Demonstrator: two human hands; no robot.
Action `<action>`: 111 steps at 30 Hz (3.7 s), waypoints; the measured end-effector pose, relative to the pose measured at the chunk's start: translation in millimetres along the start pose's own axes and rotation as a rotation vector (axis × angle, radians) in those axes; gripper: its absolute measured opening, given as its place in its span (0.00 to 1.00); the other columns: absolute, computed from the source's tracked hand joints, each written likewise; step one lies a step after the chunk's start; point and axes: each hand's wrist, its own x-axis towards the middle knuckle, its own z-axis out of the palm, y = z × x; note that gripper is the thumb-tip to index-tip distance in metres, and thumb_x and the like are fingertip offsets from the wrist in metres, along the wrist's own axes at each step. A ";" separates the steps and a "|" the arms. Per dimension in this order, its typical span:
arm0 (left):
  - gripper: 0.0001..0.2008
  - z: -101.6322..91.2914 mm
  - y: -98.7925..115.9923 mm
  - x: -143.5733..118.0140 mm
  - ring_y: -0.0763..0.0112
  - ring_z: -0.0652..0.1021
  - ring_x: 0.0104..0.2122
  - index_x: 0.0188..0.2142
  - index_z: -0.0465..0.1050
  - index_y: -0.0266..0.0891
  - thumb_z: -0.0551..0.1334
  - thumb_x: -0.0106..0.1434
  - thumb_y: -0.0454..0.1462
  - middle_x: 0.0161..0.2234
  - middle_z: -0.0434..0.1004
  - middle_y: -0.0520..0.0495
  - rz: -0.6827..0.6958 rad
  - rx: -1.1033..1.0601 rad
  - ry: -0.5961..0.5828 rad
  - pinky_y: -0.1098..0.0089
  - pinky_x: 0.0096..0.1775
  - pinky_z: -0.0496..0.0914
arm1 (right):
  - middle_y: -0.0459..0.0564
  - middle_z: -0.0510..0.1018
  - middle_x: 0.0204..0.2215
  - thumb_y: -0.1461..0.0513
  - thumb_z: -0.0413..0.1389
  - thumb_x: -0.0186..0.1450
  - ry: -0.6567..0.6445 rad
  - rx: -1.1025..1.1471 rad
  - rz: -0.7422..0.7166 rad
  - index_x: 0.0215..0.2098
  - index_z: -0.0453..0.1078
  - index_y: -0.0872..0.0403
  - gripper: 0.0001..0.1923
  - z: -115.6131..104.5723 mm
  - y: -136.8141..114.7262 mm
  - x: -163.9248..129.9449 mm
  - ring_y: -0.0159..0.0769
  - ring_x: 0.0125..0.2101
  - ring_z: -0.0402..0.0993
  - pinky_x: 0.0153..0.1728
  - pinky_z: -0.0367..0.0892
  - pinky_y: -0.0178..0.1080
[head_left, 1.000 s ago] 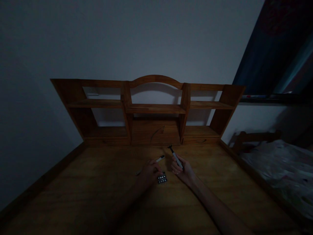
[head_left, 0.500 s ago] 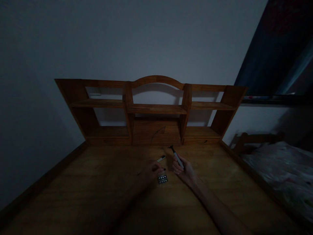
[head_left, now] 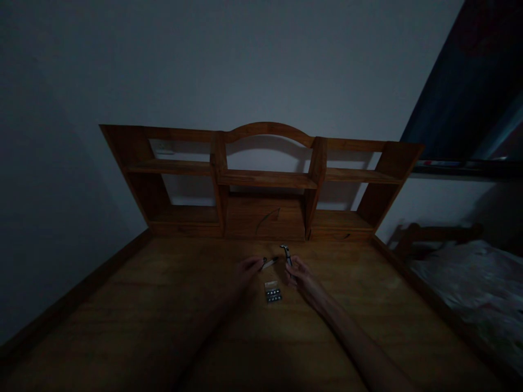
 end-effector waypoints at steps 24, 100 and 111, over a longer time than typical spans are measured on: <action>0.22 5.1 -10.9 -2.9 0.52 0.77 0.46 0.44 0.77 0.34 0.69 0.53 0.45 0.45 0.79 0.37 -0.073 -0.363 -0.218 0.55 0.52 0.68 | 0.47 0.74 0.31 0.50 0.50 0.68 -0.085 -0.740 -0.161 0.35 0.72 0.55 0.18 6.0 -2.1 -8.4 0.36 0.34 0.68 0.36 0.61 0.35; 0.24 14.4 21.2 -28.4 0.53 0.74 0.53 0.51 0.74 0.41 0.69 0.54 0.40 0.52 0.75 0.44 0.033 -0.209 -0.166 0.56 0.56 0.67 | 0.43 0.61 0.18 0.47 0.52 0.65 0.019 -0.769 -0.141 0.20 0.65 0.56 0.24 10.0 -10.7 -11.6 0.30 0.22 0.57 0.25 0.50 0.35; 0.19 11.0 27.1 -31.8 0.59 0.75 0.52 0.50 0.74 0.44 0.64 0.59 0.41 0.52 0.75 0.48 0.148 0.111 -0.069 0.56 0.57 0.66 | 0.42 0.60 0.19 0.46 0.50 0.66 -0.028 -0.737 -0.108 0.23 0.65 0.56 0.24 9.1 -4.9 -7.6 0.29 0.22 0.56 0.24 0.50 0.33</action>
